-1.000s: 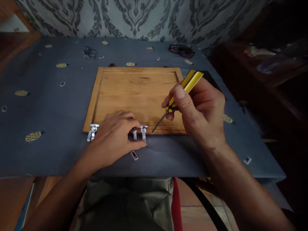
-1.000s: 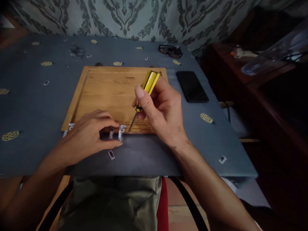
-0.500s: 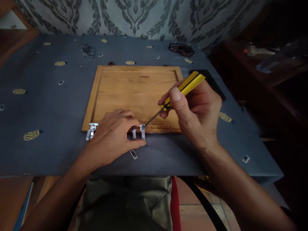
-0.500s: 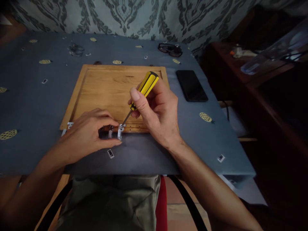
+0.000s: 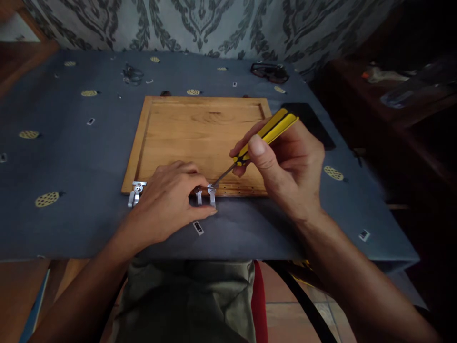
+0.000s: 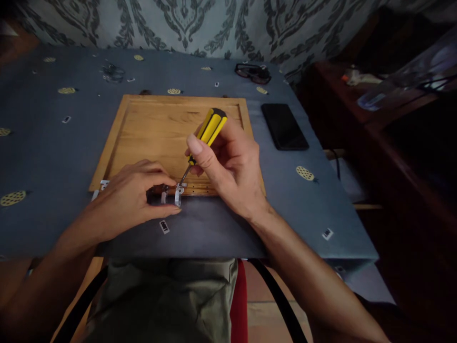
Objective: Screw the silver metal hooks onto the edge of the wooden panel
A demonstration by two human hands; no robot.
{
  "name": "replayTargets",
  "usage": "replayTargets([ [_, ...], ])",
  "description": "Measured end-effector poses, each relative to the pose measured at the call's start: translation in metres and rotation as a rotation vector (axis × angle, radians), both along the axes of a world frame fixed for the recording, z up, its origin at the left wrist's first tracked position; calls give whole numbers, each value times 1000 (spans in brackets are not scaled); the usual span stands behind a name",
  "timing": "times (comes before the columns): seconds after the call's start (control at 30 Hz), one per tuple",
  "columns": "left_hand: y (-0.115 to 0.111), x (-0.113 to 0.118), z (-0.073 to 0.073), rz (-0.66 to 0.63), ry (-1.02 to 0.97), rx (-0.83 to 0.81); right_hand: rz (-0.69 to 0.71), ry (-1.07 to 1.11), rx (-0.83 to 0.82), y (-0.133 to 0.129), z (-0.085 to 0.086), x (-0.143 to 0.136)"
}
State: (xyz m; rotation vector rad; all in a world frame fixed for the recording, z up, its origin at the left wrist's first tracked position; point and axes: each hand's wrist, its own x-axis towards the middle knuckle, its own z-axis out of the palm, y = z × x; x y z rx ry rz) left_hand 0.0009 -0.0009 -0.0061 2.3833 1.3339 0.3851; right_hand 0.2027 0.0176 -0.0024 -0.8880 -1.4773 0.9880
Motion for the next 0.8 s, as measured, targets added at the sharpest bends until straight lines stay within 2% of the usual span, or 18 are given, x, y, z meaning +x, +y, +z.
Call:
replayTargets([
  [0.2, 1, 0, 1, 10, 7, 2, 36, -147, 0, -2, 2, 4],
  [0.37, 1, -1, 0, -7, -10, -2, 62, -137, -16, 0, 5, 2],
  [0.6, 1, -2, -1, 4, -13, -8, 176, -153, -47, 6, 12, -8],
  [0.8, 1, -1, -1, 6, -14, -10, 291, -160, -21, 10, 17, -6],
])
